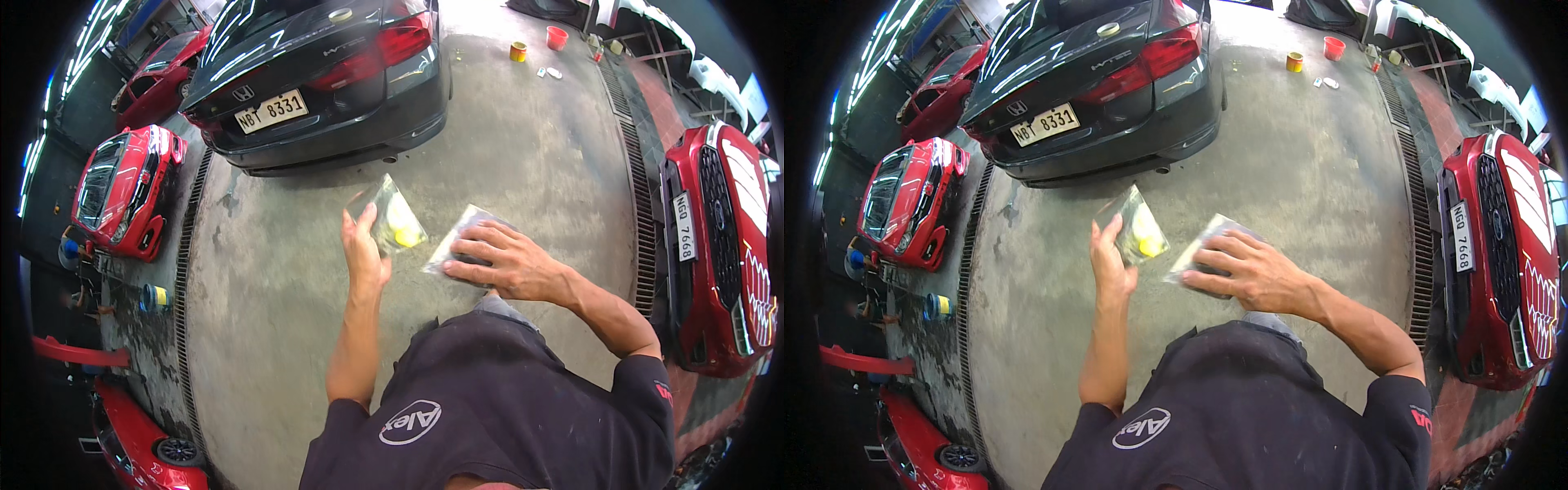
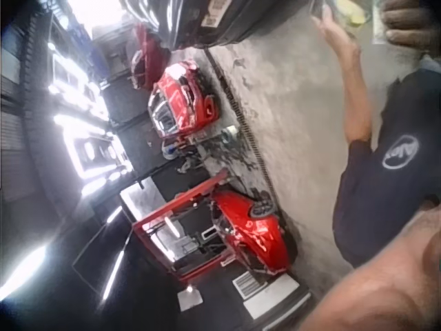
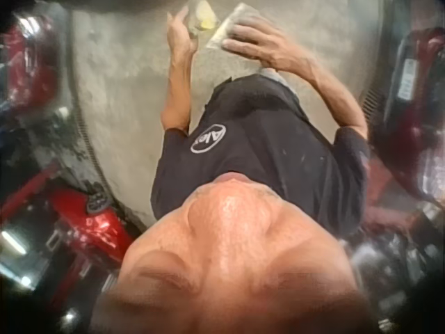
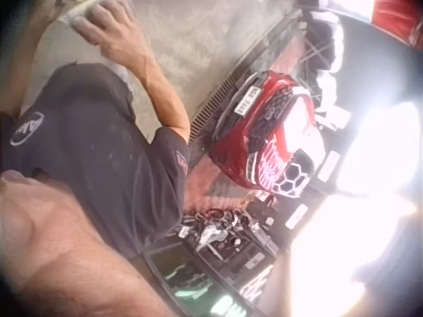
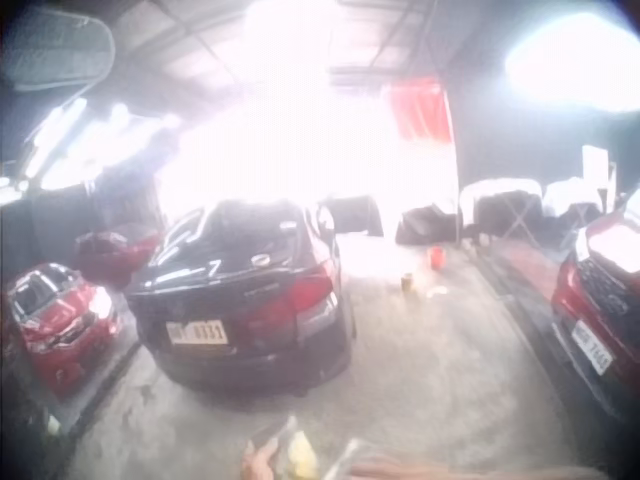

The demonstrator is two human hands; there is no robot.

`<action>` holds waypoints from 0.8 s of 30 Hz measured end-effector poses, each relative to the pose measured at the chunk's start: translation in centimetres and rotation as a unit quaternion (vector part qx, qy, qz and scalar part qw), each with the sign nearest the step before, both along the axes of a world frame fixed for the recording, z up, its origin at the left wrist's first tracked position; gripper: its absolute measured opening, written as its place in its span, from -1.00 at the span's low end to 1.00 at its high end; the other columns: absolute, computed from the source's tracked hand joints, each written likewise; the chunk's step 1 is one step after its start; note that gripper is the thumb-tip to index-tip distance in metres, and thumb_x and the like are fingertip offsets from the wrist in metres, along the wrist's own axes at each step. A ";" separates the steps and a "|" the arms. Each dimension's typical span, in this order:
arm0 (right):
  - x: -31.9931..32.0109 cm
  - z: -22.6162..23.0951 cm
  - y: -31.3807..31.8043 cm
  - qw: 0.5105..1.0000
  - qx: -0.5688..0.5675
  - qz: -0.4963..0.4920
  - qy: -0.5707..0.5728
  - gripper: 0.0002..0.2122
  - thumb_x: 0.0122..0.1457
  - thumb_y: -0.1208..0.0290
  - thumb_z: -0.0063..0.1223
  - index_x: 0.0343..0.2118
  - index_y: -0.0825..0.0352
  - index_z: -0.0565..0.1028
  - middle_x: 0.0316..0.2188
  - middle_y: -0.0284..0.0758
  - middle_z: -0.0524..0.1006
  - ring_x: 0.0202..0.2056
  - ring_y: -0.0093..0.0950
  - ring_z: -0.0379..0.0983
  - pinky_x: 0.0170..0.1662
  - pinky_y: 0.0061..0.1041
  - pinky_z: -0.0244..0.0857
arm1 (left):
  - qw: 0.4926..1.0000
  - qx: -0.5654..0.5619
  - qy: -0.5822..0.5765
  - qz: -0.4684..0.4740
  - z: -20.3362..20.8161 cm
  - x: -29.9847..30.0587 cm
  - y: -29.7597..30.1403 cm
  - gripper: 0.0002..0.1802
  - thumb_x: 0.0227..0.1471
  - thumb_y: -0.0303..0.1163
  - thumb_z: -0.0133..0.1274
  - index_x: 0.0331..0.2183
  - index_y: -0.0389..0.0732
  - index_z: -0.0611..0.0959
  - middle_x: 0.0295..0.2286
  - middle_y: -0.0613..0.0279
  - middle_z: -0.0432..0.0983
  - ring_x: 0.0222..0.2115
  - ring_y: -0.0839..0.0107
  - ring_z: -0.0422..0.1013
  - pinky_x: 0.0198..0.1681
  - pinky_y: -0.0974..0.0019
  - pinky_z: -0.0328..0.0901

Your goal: The person mixes yellow body filler with a hardener on a metal spreader. They then apply the filler to a taped-off section on the side of a black car, smoothing it over the surface with the spreader.

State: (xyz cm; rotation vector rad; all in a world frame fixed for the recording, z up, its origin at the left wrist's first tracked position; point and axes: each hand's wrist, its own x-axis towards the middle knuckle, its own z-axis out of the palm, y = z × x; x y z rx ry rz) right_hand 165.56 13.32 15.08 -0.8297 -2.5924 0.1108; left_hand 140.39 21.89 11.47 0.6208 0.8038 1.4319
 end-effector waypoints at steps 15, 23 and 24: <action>0.7 0.3 -1.0 0.990 0.120 -0.070 -0.027 -0.41 0.07 0.47 0.08 0.24 -0.05 0.44 0.17 -0.35 0.39 0.24 -0.25 0.28 0.33 0.00 0.17 | 0.987 0.094 0.102 -0.083 0.6 3.6 -2.7 -0.68 0.23 -0.53 -0.06 0.02 -0.26 0.54 -0.18 0.19 0.59 -0.20 0.48 0.52 -0.06 0.37 0.43; 0.9 -0.9 -1.8 0.995 0.045 -0.060 -0.062 -0.39 0.03 0.37 0.18 0.24 -0.05 0.46 0.22 -0.37 0.37 0.25 -0.24 0.28 0.38 0.00 0.12 | 0.957 0.151 0.211 -0.130 -1.0 4.7 -3.9 -0.69 0.27 -0.52 -0.06 0.02 -0.28 0.56 -0.17 0.21 0.59 -0.15 0.52 0.47 -0.04 0.42 0.37; 1.3 -1.3 -2.1 0.996 0.031 -0.055 -0.068 -0.39 0.04 0.40 0.17 0.24 -0.05 0.45 0.20 -0.37 0.38 0.25 -0.24 0.27 0.38 -0.01 0.12 | 0.957 0.161 0.205 -0.124 -0.6 4.7 -3.6 -0.69 0.27 -0.52 -0.06 0.02 -0.28 0.56 -0.17 0.20 0.59 -0.16 0.50 0.49 -0.04 0.41 0.39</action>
